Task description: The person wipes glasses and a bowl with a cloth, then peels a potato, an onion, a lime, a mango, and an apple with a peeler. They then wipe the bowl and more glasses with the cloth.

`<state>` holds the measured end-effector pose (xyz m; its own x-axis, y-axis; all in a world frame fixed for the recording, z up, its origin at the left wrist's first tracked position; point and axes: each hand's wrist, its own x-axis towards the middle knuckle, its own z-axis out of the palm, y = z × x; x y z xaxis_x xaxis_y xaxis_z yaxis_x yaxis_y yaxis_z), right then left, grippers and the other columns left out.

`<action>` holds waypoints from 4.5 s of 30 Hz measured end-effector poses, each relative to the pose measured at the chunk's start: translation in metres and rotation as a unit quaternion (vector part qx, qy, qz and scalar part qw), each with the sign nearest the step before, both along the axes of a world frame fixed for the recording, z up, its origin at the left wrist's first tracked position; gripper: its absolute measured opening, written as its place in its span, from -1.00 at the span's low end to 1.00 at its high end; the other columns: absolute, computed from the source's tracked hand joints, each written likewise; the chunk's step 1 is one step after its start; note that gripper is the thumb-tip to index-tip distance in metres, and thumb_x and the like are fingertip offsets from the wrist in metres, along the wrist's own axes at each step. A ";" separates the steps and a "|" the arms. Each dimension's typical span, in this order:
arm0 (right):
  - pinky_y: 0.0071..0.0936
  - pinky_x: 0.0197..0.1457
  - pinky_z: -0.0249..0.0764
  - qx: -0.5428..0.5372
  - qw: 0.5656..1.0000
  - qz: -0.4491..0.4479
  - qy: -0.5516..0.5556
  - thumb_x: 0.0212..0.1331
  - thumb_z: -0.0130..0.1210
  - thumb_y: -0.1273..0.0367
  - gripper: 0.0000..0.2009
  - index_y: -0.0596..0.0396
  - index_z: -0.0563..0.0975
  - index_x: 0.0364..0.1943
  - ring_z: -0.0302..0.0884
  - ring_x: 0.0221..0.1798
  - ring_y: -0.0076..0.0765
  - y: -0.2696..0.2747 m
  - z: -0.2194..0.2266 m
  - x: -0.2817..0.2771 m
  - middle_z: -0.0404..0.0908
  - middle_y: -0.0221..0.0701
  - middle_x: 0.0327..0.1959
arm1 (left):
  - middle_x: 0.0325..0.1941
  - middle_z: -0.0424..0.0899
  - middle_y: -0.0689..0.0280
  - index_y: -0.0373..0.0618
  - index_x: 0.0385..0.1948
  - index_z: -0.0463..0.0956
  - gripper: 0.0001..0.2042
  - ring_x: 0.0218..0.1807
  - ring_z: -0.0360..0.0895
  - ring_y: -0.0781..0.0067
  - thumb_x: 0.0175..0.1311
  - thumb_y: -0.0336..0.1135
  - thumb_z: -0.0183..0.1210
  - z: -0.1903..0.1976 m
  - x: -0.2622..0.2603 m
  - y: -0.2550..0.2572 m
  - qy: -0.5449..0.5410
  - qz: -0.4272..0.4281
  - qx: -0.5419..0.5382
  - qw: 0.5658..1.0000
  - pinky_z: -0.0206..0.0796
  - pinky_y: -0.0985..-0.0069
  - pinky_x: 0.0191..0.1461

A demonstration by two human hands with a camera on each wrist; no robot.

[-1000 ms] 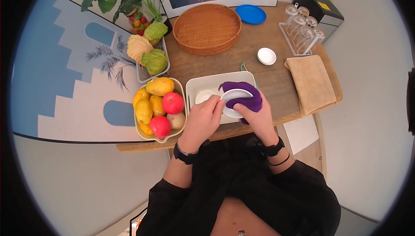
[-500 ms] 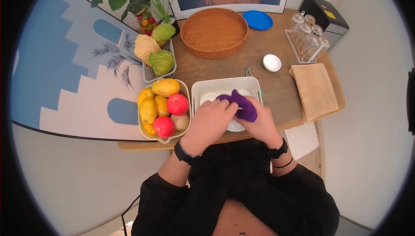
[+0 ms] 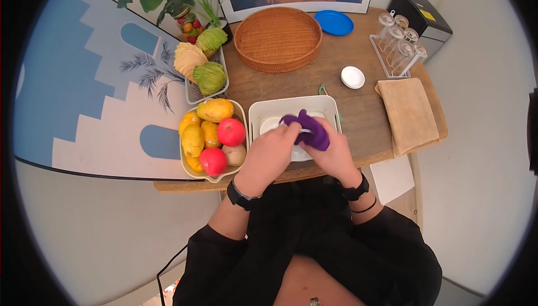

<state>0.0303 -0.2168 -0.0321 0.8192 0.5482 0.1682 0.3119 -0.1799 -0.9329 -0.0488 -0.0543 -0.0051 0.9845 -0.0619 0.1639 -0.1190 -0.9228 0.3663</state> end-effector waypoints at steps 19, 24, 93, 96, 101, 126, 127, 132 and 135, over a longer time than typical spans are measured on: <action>-0.42 0.07 0.55 0.083 0.993 -0.080 0.001 0.11 0.38 0.48 -0.46 0.14 0.46 0.21 0.65 -0.03 -0.37 0.008 -0.006 -0.004 0.69 -0.31 -0.03 | -0.33 0.63 0.01 -0.26 -0.17 0.48 -0.90 -0.31 0.64 -0.08 0.36 -0.47 0.09 -0.012 0.003 -0.003 -0.107 0.090 -0.220 0.965 0.48 0.18 -0.27; -0.31 0.12 0.55 0.009 1.000 -0.020 -0.004 0.08 0.35 0.48 -0.48 0.12 0.47 0.18 0.65 0.07 -0.08 0.005 -0.006 -0.005 0.66 -0.18 0.02 | -0.32 0.63 0.01 -0.22 -0.11 0.47 -0.87 -0.27 0.63 -0.14 0.38 -0.43 0.10 -0.024 -0.005 -0.010 -0.017 0.124 -0.175 0.977 0.47 0.13 -0.24; -0.61 -0.40 0.49 0.076 0.964 0.020 0.254 0.12 0.37 0.46 -0.55 0.10 0.52 0.13 0.56 -0.35 -0.59 -0.060 0.021 0.029 0.61 -0.45 -0.21 | -0.49 0.68 0.10 -0.30 -0.02 0.52 -0.77 -0.48 0.70 0.37 0.42 -0.37 0.03 -0.036 0.036 -0.018 0.071 0.126 -0.492 0.859 0.48 0.43 -0.33; -0.63 -0.43 0.46 0.085 0.966 0.036 0.241 0.13 0.36 0.49 -0.57 0.10 0.52 0.10 0.52 -0.41 -0.65 -0.062 0.017 0.027 0.62 -0.48 -0.25 | -0.45 0.70 0.12 -0.32 -0.02 0.52 -0.76 -0.48 0.68 0.40 0.43 -0.38 0.01 -0.053 0.040 -0.014 0.098 0.124 -0.503 0.850 0.48 0.45 -0.33; -0.64 -0.56 0.41 0.023 0.959 0.058 0.278 0.16 0.33 0.43 -0.57 0.10 0.53 0.14 0.50 -0.48 -0.66 -0.057 0.011 0.036 0.63 -0.48 -0.31 | -0.40 0.71 0.12 -0.31 -0.02 0.54 -0.74 -0.40 0.68 0.44 0.43 -0.31 0.06 -0.047 0.038 -0.012 0.121 0.119 -0.475 0.863 0.50 0.45 -0.25; -0.53 -0.60 0.50 0.107 0.955 -0.152 0.230 0.19 0.28 0.38 -0.69 0.18 0.52 -0.03 0.57 -0.53 -0.46 -0.062 -0.058 0.169 0.63 -0.35 -0.39 | 0.10 0.48 -0.12 -0.29 0.27 0.30 -0.26 0.12 0.53 -0.11 -0.02 -0.28 0.39 -0.087 0.060 0.014 0.226 0.224 0.064 0.946 0.50 0.17 0.08; -0.53 -0.60 0.50 0.106 0.955 -0.151 0.233 0.19 0.28 0.38 -0.69 0.18 0.52 -0.03 0.57 -0.53 -0.46 -0.063 -0.045 0.154 0.63 -0.35 -0.39 | 0.10 0.48 -0.12 -0.29 0.27 0.30 -0.26 0.12 0.53 -0.11 -0.02 -0.28 0.39 -0.082 0.059 0.013 0.228 0.226 0.064 0.945 0.50 0.17 0.08; -0.64 -0.35 0.57 0.148 0.976 -0.028 0.156 0.19 0.28 0.44 -0.50 0.21 0.46 0.24 0.62 -0.17 -0.57 -0.054 0.021 0.071 0.66 -0.39 -0.03 | 0.22 0.29 -0.13 -0.26 0.43 0.11 -0.01 0.25 0.37 -0.22 -0.12 -0.23 0.48 -0.053 0.042 0.005 -0.055 0.173 -0.063 0.981 0.43 0.15 0.23; -0.49 0.17 0.52 0.165 0.969 0.023 0.180 0.11 0.34 0.50 -0.34 0.16 0.37 0.36 0.54 0.14 -0.48 -0.041 0.028 0.047 0.57 -0.36 0.17 | 0.25 0.28 -0.10 -0.25 0.40 0.16 -0.05 0.23 0.40 -0.17 -0.12 -0.26 0.51 -0.025 0.037 -0.009 -0.148 0.155 -0.103 0.971 0.41 0.15 0.22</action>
<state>0.0774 -0.2579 -0.0042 0.8328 0.5514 0.0482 -0.0442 0.1531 -0.9872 -0.0117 -0.0631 -0.0305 0.8584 0.2947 0.4199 0.0251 -0.8417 0.5393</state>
